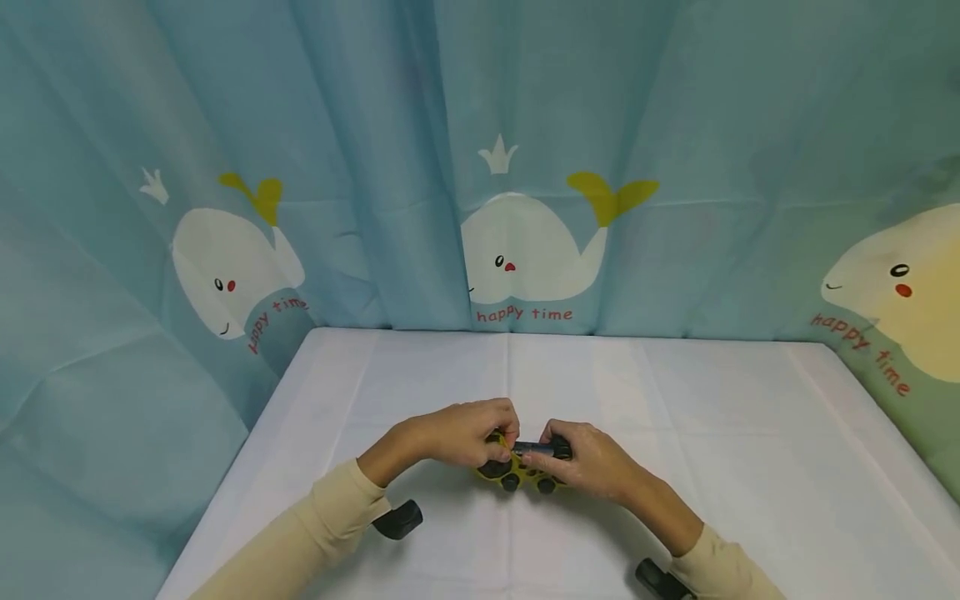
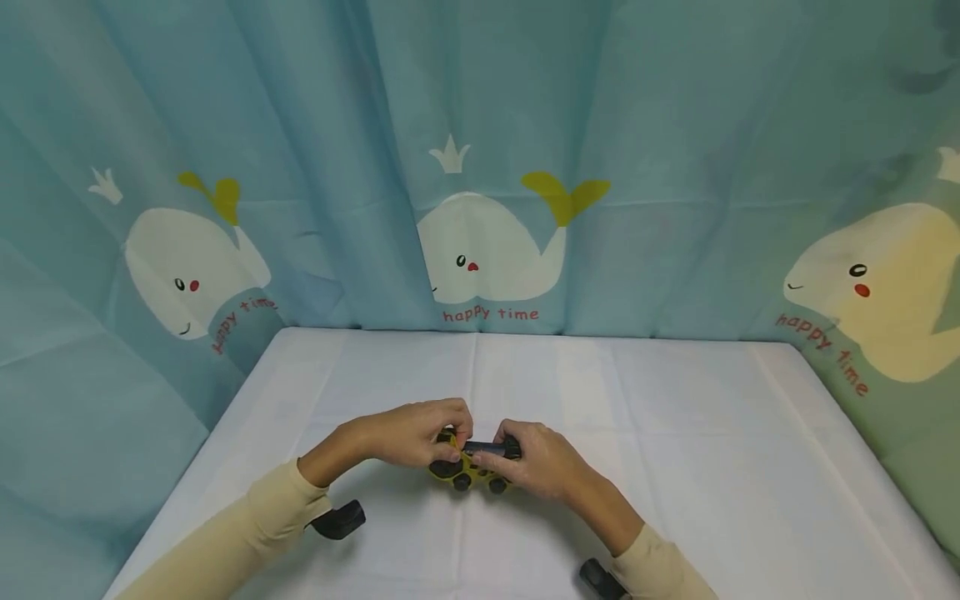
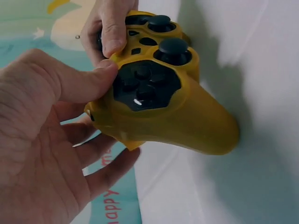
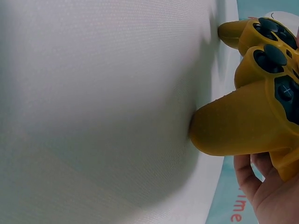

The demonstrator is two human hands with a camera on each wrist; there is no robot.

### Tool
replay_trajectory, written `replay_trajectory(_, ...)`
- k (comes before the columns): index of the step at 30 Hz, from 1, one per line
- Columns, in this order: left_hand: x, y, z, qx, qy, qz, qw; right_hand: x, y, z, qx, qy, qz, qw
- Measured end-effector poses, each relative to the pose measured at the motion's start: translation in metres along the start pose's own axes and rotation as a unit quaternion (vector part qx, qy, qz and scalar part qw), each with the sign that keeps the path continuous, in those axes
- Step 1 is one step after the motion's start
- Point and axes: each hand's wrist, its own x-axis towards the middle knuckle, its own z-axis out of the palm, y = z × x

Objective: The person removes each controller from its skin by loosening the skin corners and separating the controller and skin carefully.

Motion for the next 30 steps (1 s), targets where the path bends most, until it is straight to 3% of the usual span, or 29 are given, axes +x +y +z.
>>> replay_trajectory(5,-0.005,-0.001,0.005,0.038,0.051,0.029,0.9976,0.0,0.001,0.001,-0.005,0.006,0.005,1.0)
replay_trajectory(7,-0.008,-0.001,0.01,0.082,0.09,0.044,0.9916,0.0,0.0,0.001,-0.004,0.009,0.009,1.0)
replay_trajectory(9,-0.01,-0.003,0.014,0.131,0.139,0.061,0.9798,0.0,0.0,0.002,0.0,0.013,0.012,1.0)
replay_trajectory(14,-0.016,-0.011,0.03,0.213,0.265,0.104,0.9345,0.0,0.001,0.003,0.004,0.017,0.018,1.0)
replay_trajectory(17,-0.017,-0.016,0.037,0.251,0.323,0.137,0.9021,0.001,0.001,0.002,0.009,0.019,0.017,1.0)
replay_trajectory(22,-0.017,-0.023,0.042,0.356,0.37,0.179,0.839,0.002,0.002,0.001,0.02,0.027,0.017,0.999)
replay_trajectory(24,-0.017,-0.026,0.044,0.385,0.377,0.189,0.821,0.002,0.003,0.002,0.024,0.027,0.02,0.999)
replay_trajectory(26,-0.017,-0.028,0.046,0.398,0.381,0.191,0.8123,0.001,0.004,0.003,0.025,0.028,0.022,0.999)
replay_trajectory(28,-0.018,-0.029,0.048,0.396,0.379,0.186,0.8153,0.001,0.004,0.005,0.028,0.028,0.025,0.999)
replay_trajectory(30,-0.019,-0.031,0.048,0.384,0.375,0.178,0.8248,0.001,0.004,0.005,0.029,0.031,0.026,0.999)
